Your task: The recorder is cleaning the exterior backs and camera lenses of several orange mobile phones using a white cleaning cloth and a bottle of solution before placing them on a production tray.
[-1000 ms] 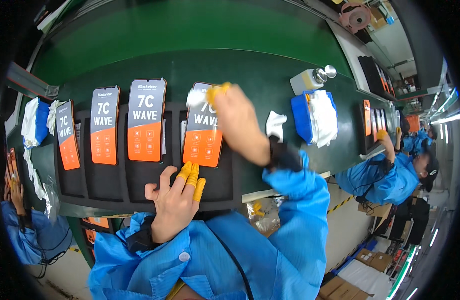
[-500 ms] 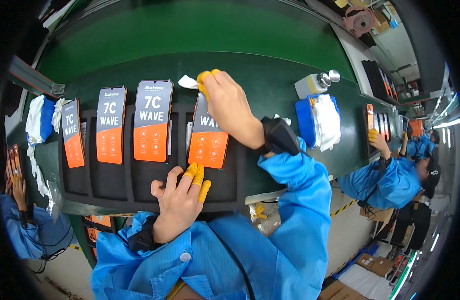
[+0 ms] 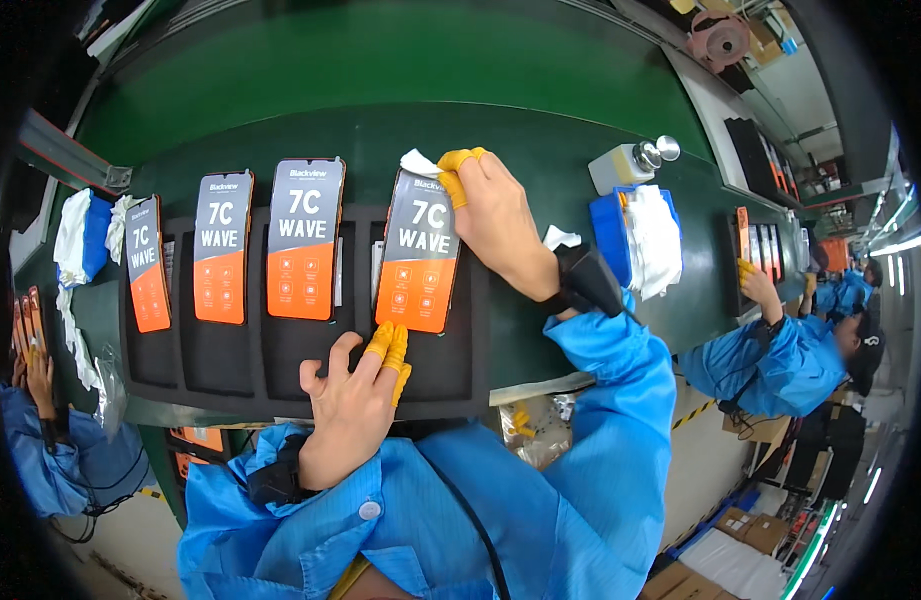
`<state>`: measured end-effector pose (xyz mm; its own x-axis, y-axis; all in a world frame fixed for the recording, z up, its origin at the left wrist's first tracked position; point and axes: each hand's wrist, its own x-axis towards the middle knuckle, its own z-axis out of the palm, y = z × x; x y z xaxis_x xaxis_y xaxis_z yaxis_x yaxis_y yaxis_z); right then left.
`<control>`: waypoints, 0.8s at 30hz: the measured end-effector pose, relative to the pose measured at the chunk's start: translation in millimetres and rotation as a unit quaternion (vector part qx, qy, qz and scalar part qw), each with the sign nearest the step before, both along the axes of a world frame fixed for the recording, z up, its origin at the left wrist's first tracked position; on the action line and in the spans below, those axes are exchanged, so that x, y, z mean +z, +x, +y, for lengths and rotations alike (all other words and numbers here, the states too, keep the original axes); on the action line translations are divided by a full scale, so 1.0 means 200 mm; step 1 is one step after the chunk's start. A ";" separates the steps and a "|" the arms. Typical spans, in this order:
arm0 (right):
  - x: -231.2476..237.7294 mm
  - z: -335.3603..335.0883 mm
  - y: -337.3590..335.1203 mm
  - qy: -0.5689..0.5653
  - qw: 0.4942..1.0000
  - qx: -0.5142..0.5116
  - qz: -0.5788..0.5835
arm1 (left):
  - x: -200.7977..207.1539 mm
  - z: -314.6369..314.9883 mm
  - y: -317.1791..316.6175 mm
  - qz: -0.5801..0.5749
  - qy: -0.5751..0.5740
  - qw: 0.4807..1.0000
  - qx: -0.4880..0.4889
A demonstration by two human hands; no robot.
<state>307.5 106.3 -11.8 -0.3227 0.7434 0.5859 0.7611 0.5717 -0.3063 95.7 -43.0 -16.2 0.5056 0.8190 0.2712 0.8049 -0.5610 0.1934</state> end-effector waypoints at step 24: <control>-0.02 -0.12 -0.13 -0.056 0.996 0.063 -0.001 | -0.02 0.02 -0.05 -0.083 -0.024 0.996 -0.009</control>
